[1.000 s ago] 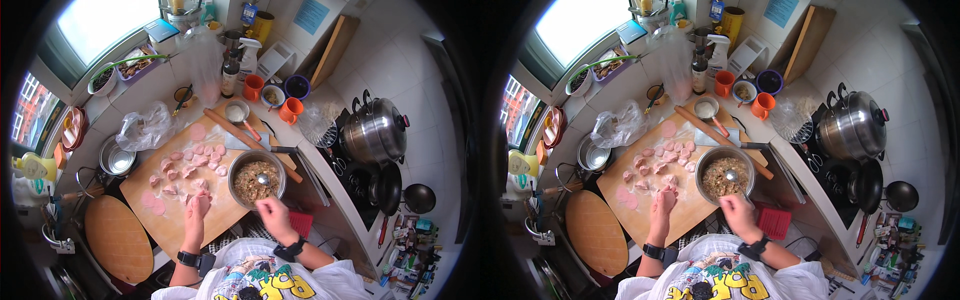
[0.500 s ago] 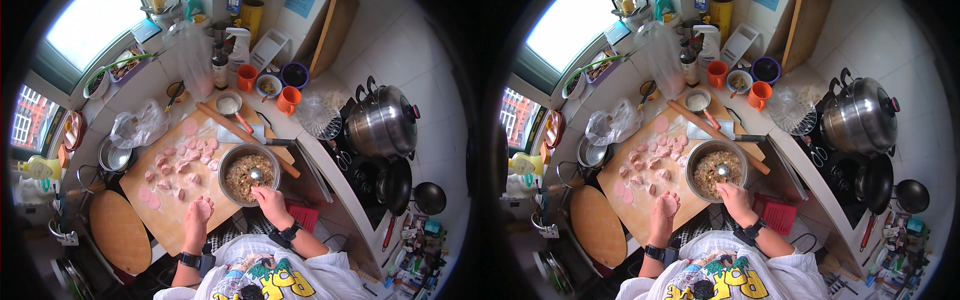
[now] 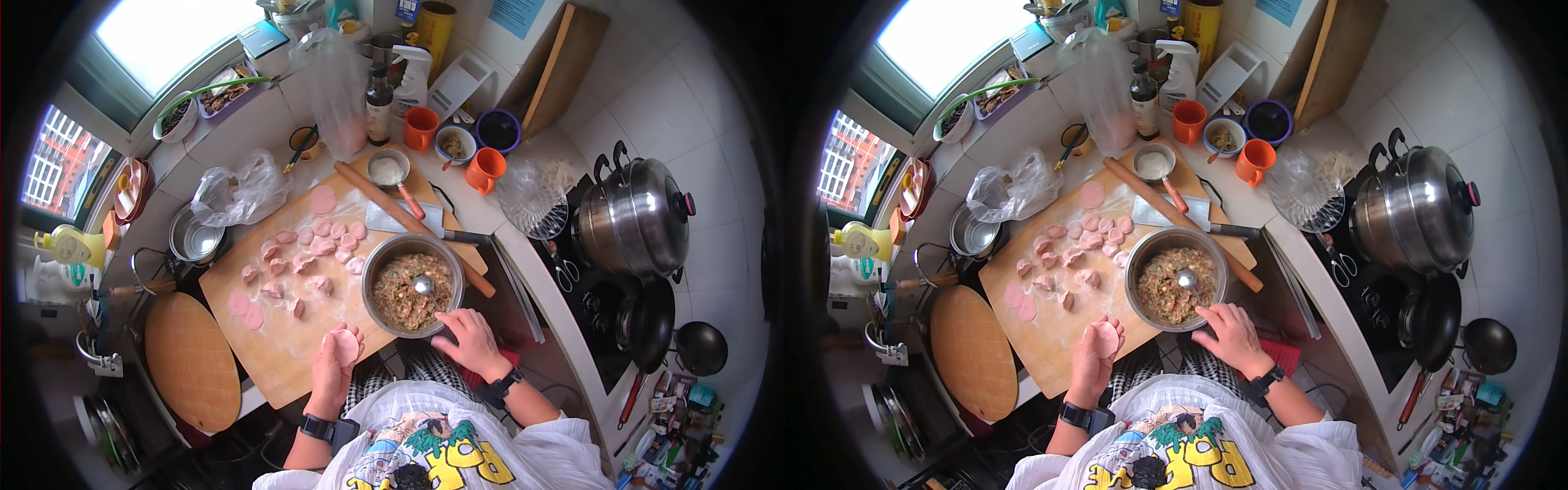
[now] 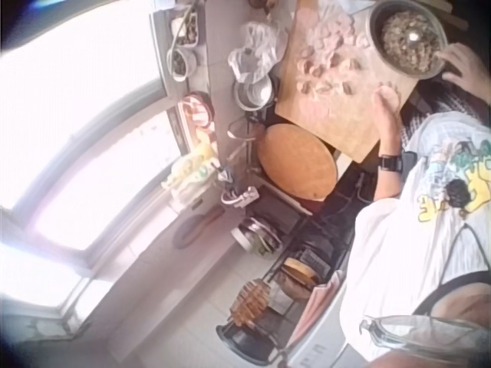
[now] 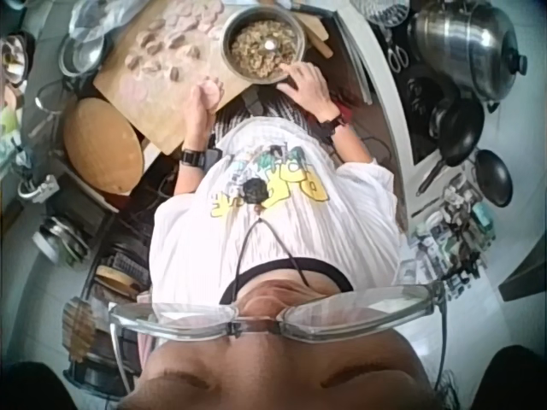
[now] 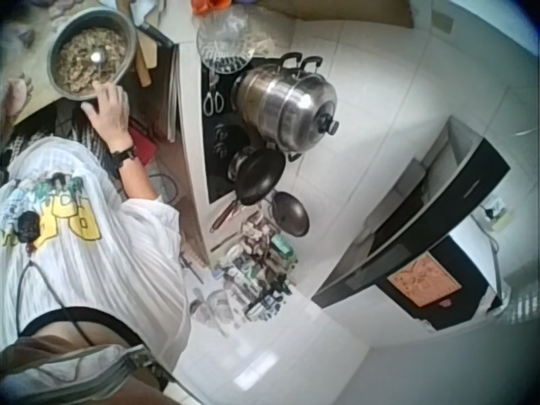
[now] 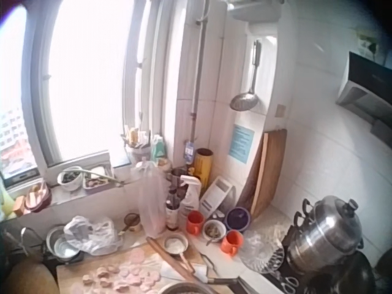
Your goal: The person is filling and folding pink dumpling wrappers with a meat and vegetable mixture.
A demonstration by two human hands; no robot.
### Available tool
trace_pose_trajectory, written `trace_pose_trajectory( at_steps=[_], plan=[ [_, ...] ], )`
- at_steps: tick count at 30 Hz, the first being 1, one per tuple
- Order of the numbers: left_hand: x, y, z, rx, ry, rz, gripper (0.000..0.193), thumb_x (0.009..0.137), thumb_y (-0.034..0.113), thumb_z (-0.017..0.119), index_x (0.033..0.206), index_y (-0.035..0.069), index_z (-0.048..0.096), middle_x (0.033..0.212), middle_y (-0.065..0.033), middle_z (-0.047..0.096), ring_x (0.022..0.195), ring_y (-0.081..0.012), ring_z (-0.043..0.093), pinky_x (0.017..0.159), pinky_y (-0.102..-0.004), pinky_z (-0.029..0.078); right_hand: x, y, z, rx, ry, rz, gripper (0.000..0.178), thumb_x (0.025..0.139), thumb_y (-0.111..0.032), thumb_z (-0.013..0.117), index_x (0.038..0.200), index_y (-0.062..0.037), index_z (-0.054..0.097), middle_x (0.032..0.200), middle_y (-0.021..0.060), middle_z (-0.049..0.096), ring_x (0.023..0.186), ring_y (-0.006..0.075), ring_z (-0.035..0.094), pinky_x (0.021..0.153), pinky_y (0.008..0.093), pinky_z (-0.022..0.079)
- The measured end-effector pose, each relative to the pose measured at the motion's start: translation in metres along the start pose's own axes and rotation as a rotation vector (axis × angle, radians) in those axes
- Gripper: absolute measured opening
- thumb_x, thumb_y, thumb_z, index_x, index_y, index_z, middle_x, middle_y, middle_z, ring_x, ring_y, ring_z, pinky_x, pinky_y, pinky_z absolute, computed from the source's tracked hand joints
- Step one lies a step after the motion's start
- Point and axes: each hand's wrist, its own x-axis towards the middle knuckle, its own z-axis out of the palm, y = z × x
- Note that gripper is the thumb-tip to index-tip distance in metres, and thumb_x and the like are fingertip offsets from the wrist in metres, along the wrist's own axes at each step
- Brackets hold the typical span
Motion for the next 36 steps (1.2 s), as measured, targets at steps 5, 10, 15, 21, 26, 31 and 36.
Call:
trace_pose_trajectory(
  at_steps=[5, 10, 15, 21, 26, 31, 36],
  plan=[
    [-0.002, -0.001, 0.005, -0.06, -0.02, -0.045, 0.042, 0.104, 0.032, 0.037, 0.129, -0.001, 0.042, 0.118, -0.0158, 0.059, 0.106, -0.0247, 0.062, 0.094, -0.0356, 0.052, -0.015, 0.019, 0.002, -0.257, -0.178, -0.14, 0.045, 0.075, -0.014, 0.074, 0.119, -0.01, 0.062, 0.096, 0.0072, 0.054, 0.085, 0.0247, 0.056, 0.076, 0.0354, 0.048],
    [-0.002, -0.004, 0.007, -0.054, -0.034, -0.091, 0.042, 0.105, 0.032, 0.035, 0.13, -0.002, 0.041, 0.118, -0.0155, 0.059, 0.106, -0.0244, 0.061, 0.094, -0.0353, 0.052, -0.006, 0.03, 0.007, -0.105, -0.031, -0.117, 0.04, 0.077, -0.006, 0.069, 0.116, -0.0077, 0.06, 0.094, 0.0092, 0.053, 0.087, 0.0269, 0.056, 0.075, 0.0372, 0.05],
    [0.0, -0.007, 0.007, -0.043, -0.056, -0.132, 0.042, 0.105, 0.033, 0.031, 0.128, -0.001, 0.041, 0.119, -0.0155, 0.058, 0.107, -0.0258, 0.061, 0.095, -0.0362, 0.051, 0.008, 0.013, -0.002, -0.008, 0.059, 0.158, 0.024, 0.08, -0.001, 0.065, 0.103, -0.0032, 0.062, 0.09, 0.0122, 0.062, 0.084, 0.0322, 0.062, 0.073, 0.0388, 0.052],
    [0.001, -0.009, 0.009, -0.029, -0.068, -0.157, 0.04, 0.105, 0.032, 0.033, 0.127, 0.0, 0.042, 0.118, -0.0148, 0.058, 0.106, -0.0252, 0.061, 0.095, -0.0353, 0.051, 0.035, -0.015, -0.011, 0.33, 0.181, 0.185, 0.02, 0.083, -0.003, 0.067, 0.103, -0.0028, 0.067, 0.09, 0.0149, 0.068, 0.081, 0.032, 0.067, 0.072, 0.0352, 0.053],
    [0.006, -0.012, 0.01, -0.03, -0.093, -0.188, 0.039, 0.105, 0.031, 0.033, 0.126, -0.001, 0.043, 0.117, -0.0141, 0.059, 0.106, -0.024, 0.061, 0.094, -0.0343, 0.052, 0.034, -0.001, 0.0, 0.21, 0.144, 0.025, 0.023, 0.083, -0.004, 0.068, 0.105, -0.002, 0.067, 0.091, 0.0132, 0.067, 0.079, 0.0295, 0.066, 0.07, 0.0348, 0.053],
    [0.009, -0.018, 0.005, -0.014, -0.107, -0.235, 0.039, 0.105, 0.032, 0.033, 0.123, 0.0, 0.046, 0.116, -0.0125, 0.058, 0.105, -0.0225, 0.061, 0.093, -0.033, 0.053, 0.01, -0.002, -0.016, 0.035, 0.219, -0.107, 0.016, 0.082, 0.001, 0.062, 0.097, -0.0034, 0.064, 0.096, 0.0107, 0.066, 0.083, 0.0294, 0.065, 0.071, 0.0364, 0.054],
    [0.013, -0.026, 0.004, 0.01, -0.096, -0.291, 0.038, 0.105, 0.032, 0.034, 0.119, 0.002, 0.051, 0.119, -0.0088, 0.057, 0.108, -0.0211, 0.06, 0.093, -0.0324, 0.052, -0.017, -0.001, -0.01, -0.077, 0.105, -0.117, 0.029, 0.082, 0.001, 0.064, 0.109, -0.0059, 0.067, 0.102, 0.0112, 0.064, 0.088, 0.0289, 0.066, 0.075, 0.035, 0.056]
  ],
)
